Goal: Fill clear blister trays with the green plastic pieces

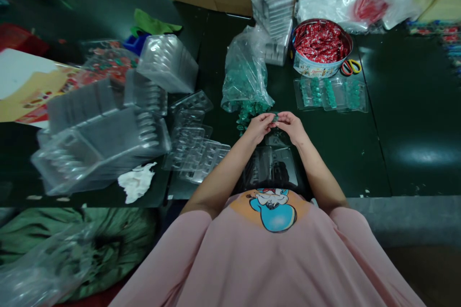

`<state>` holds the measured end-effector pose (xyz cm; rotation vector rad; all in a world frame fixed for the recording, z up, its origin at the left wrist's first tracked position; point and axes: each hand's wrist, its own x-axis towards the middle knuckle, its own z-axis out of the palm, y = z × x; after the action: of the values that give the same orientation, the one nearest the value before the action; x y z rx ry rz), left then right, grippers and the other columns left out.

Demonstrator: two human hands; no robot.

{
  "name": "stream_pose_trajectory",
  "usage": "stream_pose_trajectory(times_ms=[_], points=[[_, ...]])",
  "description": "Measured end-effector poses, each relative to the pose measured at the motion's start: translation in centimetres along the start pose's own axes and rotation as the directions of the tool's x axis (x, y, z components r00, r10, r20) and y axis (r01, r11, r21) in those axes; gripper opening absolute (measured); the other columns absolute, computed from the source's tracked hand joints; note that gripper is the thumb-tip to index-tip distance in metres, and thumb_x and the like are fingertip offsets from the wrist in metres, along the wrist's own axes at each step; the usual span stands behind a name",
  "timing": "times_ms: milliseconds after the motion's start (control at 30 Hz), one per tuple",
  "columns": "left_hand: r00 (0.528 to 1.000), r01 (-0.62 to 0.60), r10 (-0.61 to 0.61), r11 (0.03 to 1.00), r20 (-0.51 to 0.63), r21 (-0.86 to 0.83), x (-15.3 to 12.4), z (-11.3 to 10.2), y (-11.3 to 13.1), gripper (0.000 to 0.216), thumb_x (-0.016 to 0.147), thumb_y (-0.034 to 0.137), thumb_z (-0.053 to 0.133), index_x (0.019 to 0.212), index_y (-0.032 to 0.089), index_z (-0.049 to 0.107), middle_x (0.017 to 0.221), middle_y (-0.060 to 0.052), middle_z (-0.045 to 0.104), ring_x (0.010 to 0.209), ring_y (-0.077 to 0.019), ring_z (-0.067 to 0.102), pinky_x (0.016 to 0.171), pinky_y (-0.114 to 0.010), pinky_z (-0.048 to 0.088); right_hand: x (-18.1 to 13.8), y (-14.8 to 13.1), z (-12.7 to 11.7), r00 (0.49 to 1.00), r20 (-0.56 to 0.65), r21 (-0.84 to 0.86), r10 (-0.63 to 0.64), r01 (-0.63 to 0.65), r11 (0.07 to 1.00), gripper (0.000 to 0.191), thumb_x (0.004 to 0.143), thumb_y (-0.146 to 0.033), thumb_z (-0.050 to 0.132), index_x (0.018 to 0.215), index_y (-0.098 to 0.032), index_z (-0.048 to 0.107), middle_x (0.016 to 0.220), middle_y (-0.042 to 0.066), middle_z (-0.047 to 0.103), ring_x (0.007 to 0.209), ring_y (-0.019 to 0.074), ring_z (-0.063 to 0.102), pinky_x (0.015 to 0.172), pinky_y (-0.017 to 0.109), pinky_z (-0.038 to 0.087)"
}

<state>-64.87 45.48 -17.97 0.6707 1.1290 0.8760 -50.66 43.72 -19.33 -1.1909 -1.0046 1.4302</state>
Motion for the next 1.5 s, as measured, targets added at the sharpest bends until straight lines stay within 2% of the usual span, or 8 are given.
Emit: stream_pose_trajectory(times_ms=[267,500,800,1100,1233,1367,1433,1500], points=[[0.999,0.045,-0.045,0.994,0.007,-0.103,-0.6,-1.1,0.6,0.020,0.077,0.029,0.076,0.088,0.016,0.065,0.067,0.000,0.063,0.059,-0.0069,0.060,0.049,-0.015,0.036,0.4,-0.5,0.4,0.982,-0.007,-0.390,-0.189,0.171,0.905,0.017,0.075,-0.031,0.064,0.088,-0.020,0.068,0.081,0.000,0.068,0.077,0.0140,0.064,0.080,0.030,0.050],[0.999,0.034,-0.027,0.985,0.043,-0.171,-0.8,-1.2,0.7,0.018,0.079,0.027,0.075,0.090,0.017,0.065,0.070,0.001,0.064,0.060,-0.0056,0.059,0.053,-0.015,0.038,0.1,-0.6,1.0,0.992,0.035,-0.201,-0.124,0.128,0.971,0.030,0.071,-0.029,0.069,0.099,-0.021,0.062,0.089,0.000,0.068,0.084,0.0135,0.065,0.084,0.030,0.051],[1.000,-0.017,0.016,0.940,-0.006,-0.340,-1.1,-0.6,0.5,0.020,0.075,0.021,0.076,0.088,0.017,0.062,0.065,0.004,0.059,0.058,-0.0051,0.056,0.053,-0.015,0.039,-0.4,-1.5,1.3,0.959,0.058,-0.533,-0.277,0.264,0.804,0.010,0.077,-0.021,0.057,0.087,-0.021,0.059,0.078,-0.002,0.065,0.074,0.0119,0.061,0.074,0.025,0.048],[0.990,0.135,-0.089,0.818,0.109,-0.559,-1.9,-0.3,0.6,0.018,0.074,0.009,0.070,0.084,0.018,0.059,0.060,0.006,0.052,0.050,-0.0048,0.049,0.050,-0.017,0.035,-1.1,-1.9,2.0,0.903,0.086,-0.634,-0.421,0.375,0.676,0.004,0.079,-0.018,0.051,0.080,-0.021,0.053,0.075,-0.002,0.059,0.068,0.0119,0.056,0.069,0.025,0.044],[0.983,0.173,-0.101,0.781,0.153,-0.600,-2.2,-0.3,0.4,0.017,0.075,0.007,0.067,0.085,0.018,0.059,0.058,0.007,0.048,0.050,-0.0051,0.048,0.051,-0.018,0.035,-0.6,-1.1,1.0,0.899,-0.021,-0.627,-0.438,0.330,0.706,0.003,0.081,-0.020,0.050,0.078,-0.021,0.052,0.072,-0.002,0.057,0.066,0.0111,0.054,0.068,0.025,0.043],[0.975,0.184,-0.064,0.766,0.212,-0.615,-2.6,-0.9,0.7,0.020,0.074,0.009,0.070,0.089,0.019,0.060,0.059,0.007,0.047,0.051,-0.0055,0.049,0.051,-0.018,0.036,0.4,-0.6,-0.9,0.891,-0.203,-0.490,-0.407,0.267,0.830,0.005,0.081,-0.024,0.054,0.077,-0.021,0.053,0.070,-0.003,0.055,0.063,0.0106,0.050,0.067,0.026,0.043],[0.975,0.171,-0.049,0.786,0.216,-0.593,-2.7,-1.1,0.7,0.022,0.075,0.010,0.071,0.091,0.019,0.060,0.060,0.007,0.048,0.051,-0.0057,0.050,0.051,-0.018,0.037,0.6,-0.6,-1.3,0.911,-0.204,-0.341,-0.357,0.276,0.898,0.009,0.080,-0.029,0.059,0.083,-0.021,0.057,0.074,-0.002,0.058,0.066,0.0113,0.053,0.069,0.026,0.046],[0.977,0.158,-0.045,0.811,0.209,-0.563,-2.6,-1.2,0.7,0.022,0.075,0.012,0.072,0.091,0.019,0.060,0.062,0.007,0.050,0.052,-0.0055,0.051,0.052,-0.018,0.038,0.5,-0.8,-1.2,0.950,-0.108,-0.193,-0.294,0.270,0.943,0.019,0.078,-0.032,0.066,0.092,-0.021,0.061,0.082,-0.001,0.064,0.074,0.0127,0.059,0.075,0.028,0.049]])
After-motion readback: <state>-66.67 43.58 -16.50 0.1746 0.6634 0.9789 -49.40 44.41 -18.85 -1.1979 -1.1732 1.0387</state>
